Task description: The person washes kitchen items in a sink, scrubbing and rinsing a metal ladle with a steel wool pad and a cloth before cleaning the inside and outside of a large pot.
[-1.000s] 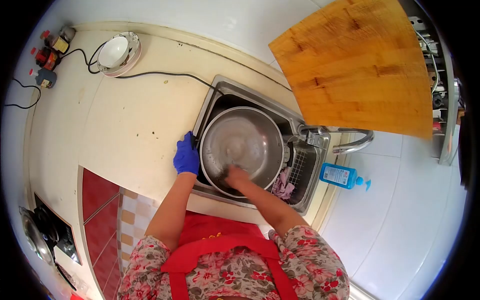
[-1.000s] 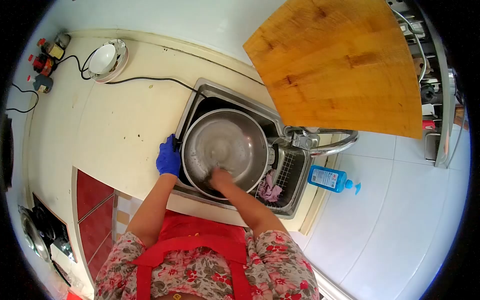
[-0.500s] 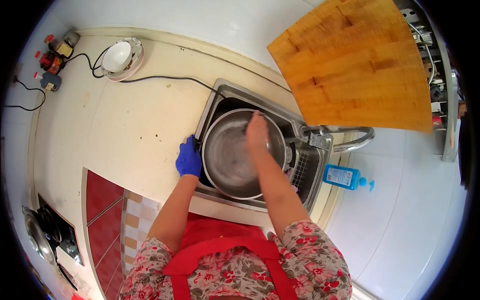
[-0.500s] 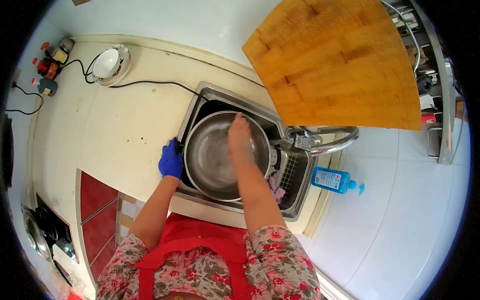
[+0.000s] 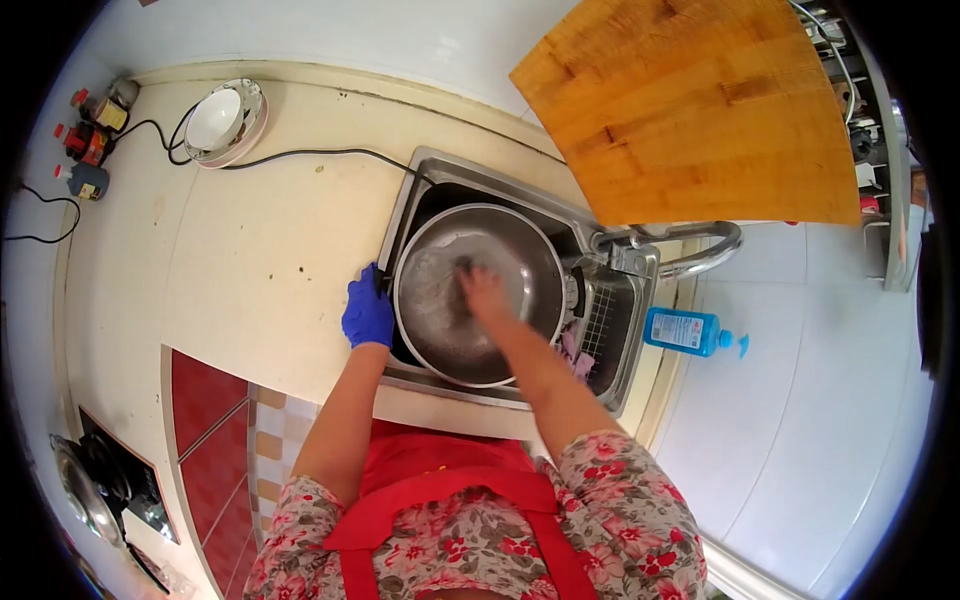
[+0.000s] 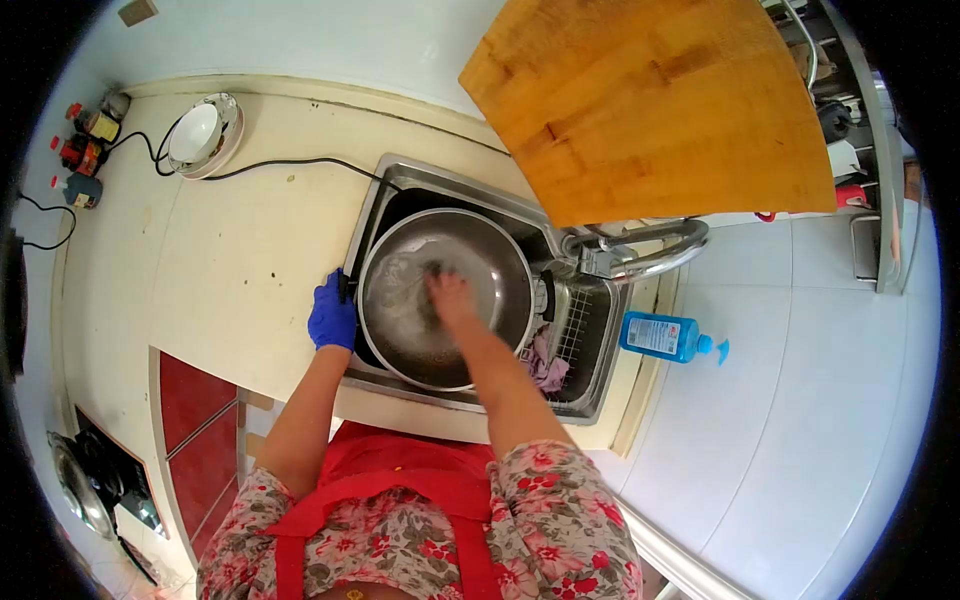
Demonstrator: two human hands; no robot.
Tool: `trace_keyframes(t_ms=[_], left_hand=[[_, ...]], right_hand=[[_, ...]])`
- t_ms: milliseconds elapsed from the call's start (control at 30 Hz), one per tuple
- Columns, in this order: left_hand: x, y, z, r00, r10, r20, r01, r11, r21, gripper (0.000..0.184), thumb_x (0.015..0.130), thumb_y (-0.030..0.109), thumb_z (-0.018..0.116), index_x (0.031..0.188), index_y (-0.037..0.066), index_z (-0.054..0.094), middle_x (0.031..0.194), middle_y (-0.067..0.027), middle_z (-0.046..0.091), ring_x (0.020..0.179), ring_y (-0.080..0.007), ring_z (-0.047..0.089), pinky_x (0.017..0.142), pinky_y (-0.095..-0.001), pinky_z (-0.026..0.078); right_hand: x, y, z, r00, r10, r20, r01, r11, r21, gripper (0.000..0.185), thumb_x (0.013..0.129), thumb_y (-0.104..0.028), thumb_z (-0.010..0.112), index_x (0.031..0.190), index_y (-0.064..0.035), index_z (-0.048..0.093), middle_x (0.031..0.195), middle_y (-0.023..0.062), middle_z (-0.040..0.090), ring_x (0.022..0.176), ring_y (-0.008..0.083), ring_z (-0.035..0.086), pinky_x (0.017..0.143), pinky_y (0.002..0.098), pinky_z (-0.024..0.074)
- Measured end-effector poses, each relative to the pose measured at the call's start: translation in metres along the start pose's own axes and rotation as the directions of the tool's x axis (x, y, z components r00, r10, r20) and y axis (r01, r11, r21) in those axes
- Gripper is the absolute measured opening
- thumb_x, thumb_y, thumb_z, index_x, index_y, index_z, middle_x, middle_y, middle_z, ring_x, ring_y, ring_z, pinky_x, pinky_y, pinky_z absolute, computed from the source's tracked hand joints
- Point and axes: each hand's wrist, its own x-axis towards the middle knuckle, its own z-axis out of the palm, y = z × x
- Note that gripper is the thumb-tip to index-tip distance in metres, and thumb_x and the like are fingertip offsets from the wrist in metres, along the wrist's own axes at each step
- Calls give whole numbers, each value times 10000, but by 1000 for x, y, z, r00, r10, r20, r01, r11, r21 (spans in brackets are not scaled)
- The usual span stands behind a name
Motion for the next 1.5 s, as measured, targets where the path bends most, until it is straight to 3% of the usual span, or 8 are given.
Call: trace_keyframes(t_ms=[100, 567, 667, 967, 1133, 1200, 1300, 1500], left_hand=[[0, 2, 1, 1000, -13, 9, 13, 1000, -9, 359, 841, 194, 474, 1199, 227, 454, 977, -148, 543, 839, -337, 580, 689, -435, 471], [-3, 11, -5, 999, -45, -4, 45, 999, 14, 377, 840, 164, 476, 1211, 228, 455, 988, -158, 541, 840, -339, 590, 684, -441, 473], [-2, 8, -5, 1000, -26, -9, 26, 1000, 7, 356, 846, 186, 468, 1200, 230, 471, 997, -162, 546, 847, -340, 590, 691, -444, 471], [-11, 25, -19, 995, -98, 1, 98, 993, 73, 440, 809, 249, 547, 1230, 191, 434, 1055, -162, 523, 879, -323, 584, 710, -428, 468], [-20, 57, -7, 865, 324, -384, -314, 945, 90, 521, 769, 199, 599, 1248, 98, 420, 1072, -129, 524, 907, -289, 550, 784, -396, 428], [-16, 66, 24, 840, 539, -63, -536, 806, -251, 505, 796, 176, 554, 1265, 64, 406, 1152, -99, 517, 999, -270, 519, 812, -387, 409], [-11, 95, 50, 704, 384, 598, 2, 840, -542, 438, 855, 211, 457, 1268, 77, 403, 1251, -73, 477, 1086, -245, 475, 877, -382, 360], [-25, 138, 55, 578, 582, 571, -428, 813, -395, 403, 866, 205, 410, 1253, 90, 419, 1251, -69, 476, 1106, -225, 461, 901, -350, 349]], right_hand=[[-13, 81, -31, 992, -118, 42, 125, 926, -356, 265, 757, -103, 474, 982, -78, 612, 1050, 100, 492, 947, 259, 476, 782, 364, 401], [-96, -68, -58, 903, 53, 427, -305, 780, 546, 226, 667, -200, 537, 781, -47, 659, 850, 200, 601, 842, 343, 568, 765, 400, 452], [-86, -74, -59, 981, 79, 180, -196, 445, 874, 234, 687, -170, 538, 870, -73, 646, 890, 182, 593, 882, 368, 546, 798, 411, 439], [-175, 69, -101, 815, 570, -105, -432, 719, 544, 336, 667, -89, 546, 995, -126, 612, 1024, 156, 530, 985, 330, 494, 836, 398, 422], [-170, 120, -109, 727, 571, -382, -465, 818, 338, 383, 696, -125, 557, 1079, -106, 548, 1063, 166, 508, 1001, 319, 483, 899, 435, 363], [-152, 146, -112, 653, 548, -523, -472, 834, 285, 378, 722, -130, 544, 1097, -87, 531, 1025, 156, 522, 975, 307, 495, 916, 432, 347], [-133, 176, -105, 627, 613, -482, -660, 746, 90, 259, 774, -135, 512, 1021, -69, 545, 938, 106, 546, 933, 278, 510, 885, 401, 358], [-127, 187, -100, 628, 696, -348, -740, 672, 10, 131, 796, -174, 515, 888, -86, 545, 827, 70, 596, 847, 258, 560, 783, 386, 401]])
